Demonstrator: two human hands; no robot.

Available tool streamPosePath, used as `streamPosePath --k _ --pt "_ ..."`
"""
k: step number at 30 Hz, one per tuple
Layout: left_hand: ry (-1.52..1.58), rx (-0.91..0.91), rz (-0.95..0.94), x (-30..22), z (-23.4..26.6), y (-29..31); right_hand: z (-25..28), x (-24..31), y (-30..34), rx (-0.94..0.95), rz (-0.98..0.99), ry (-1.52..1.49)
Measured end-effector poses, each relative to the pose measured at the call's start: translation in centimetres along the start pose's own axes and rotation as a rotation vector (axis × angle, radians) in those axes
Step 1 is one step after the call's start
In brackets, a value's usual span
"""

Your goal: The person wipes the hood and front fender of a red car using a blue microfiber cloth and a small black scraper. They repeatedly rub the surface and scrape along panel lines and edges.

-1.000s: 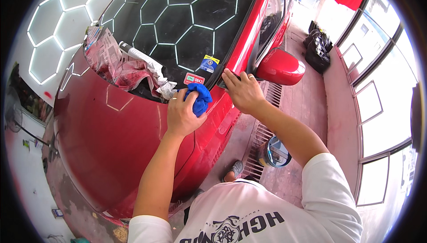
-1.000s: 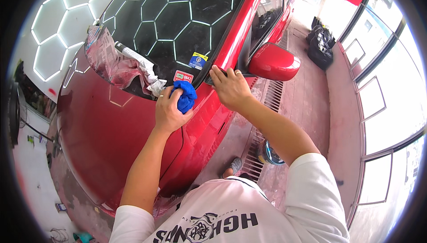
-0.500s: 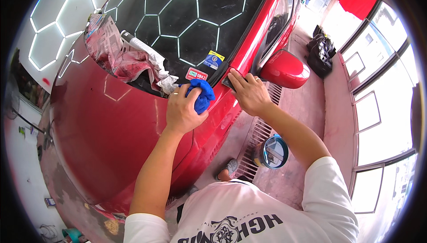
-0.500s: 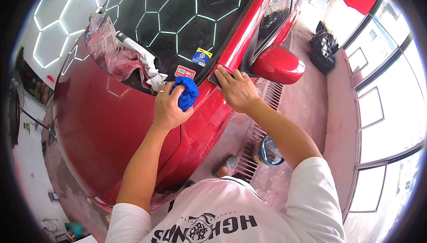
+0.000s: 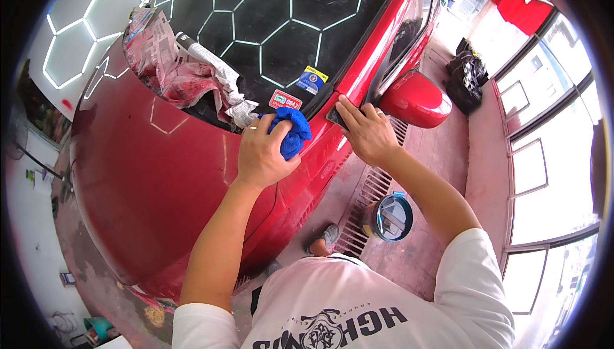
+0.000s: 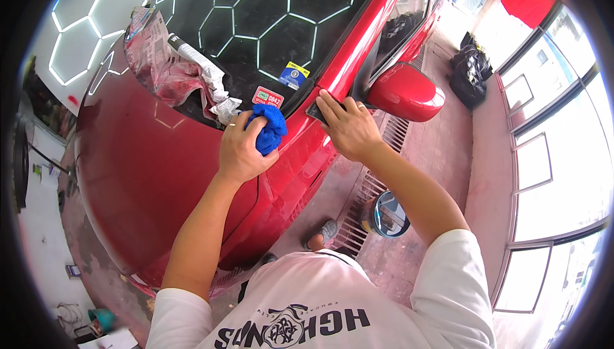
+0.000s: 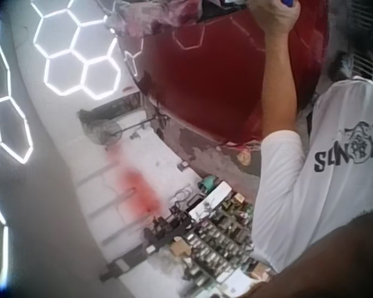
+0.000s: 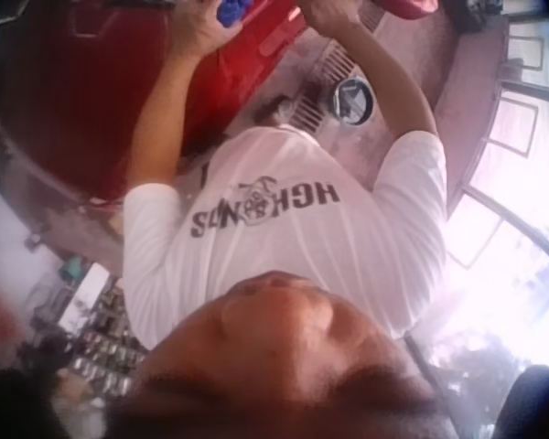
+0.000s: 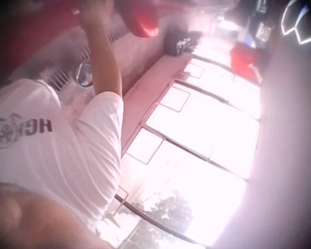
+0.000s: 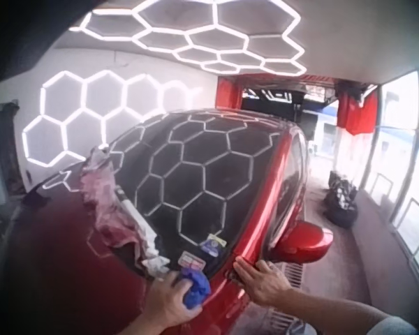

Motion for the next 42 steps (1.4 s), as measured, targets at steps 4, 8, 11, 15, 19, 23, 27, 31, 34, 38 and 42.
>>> streamPosePath --k 4,8,11,15,19,23,27,31,34,38,42 --pt "-0.008 0.029 0.010 -0.1 -0.1 -0.3 0.1 -0.1 -1.2 -0.057 0.037 -0.025" --pt "0.008 0.016 -0.007 0.3 0.1 -0.2 1.5 -0.7 -1.0 -0.136 0.016 -0.180" --pt "-0.012 0.024 0.022 0.6 -0.1 -0.1 2.3 -0.7 -0.5 -0.184 0.049 -0.140" --pt "-0.006 0.021 0.009 0.1 -0.4 -0.2 -0.3 0.4 -0.4 -0.226 -0.039 -0.059" --pt "-0.019 0.025 0.017 0.4 -0.3 0.0 -1.1 5.7 1.8 -0.201 -0.059 -0.019" --pt "-0.010 0.012 0.006 0.3 0.2 -0.1 0.6 1.4 0.2 -0.153 -0.158 0.018" --pt "-0.002 0.016 0.002 0.1 -0.2 0.0 -1.7 4.4 1.6 -0.165 -0.133 0.073" --pt "-0.010 0.010 0.007 0.3 0.0 0.3 -0.5 3.6 1.2 -0.100 -0.129 0.021" --pt "-0.021 -0.017 -0.007 0.1 0.2 0.0 -0.2 3.2 0.5 -0.135 -0.219 0.015" --pt "0.022 0.003 0.023 0.6 0.1 0.3 -1.6 6.8 1.5 -0.064 -0.112 -0.025" --pt "0.010 -0.022 -0.003 0.2 0.2 -0.1 -0.4 1.9 -0.2 -0.130 -0.194 0.116"
Point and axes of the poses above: each hand's wrist, its own y-axis away from the middle knuckle, its own z-axis out of the back of the hand, x = y × z, the point moved 9 cm from there along -y, towards the middle knuckle, and after that the axes turned 1 degree about -y, right-handed, at the moved point
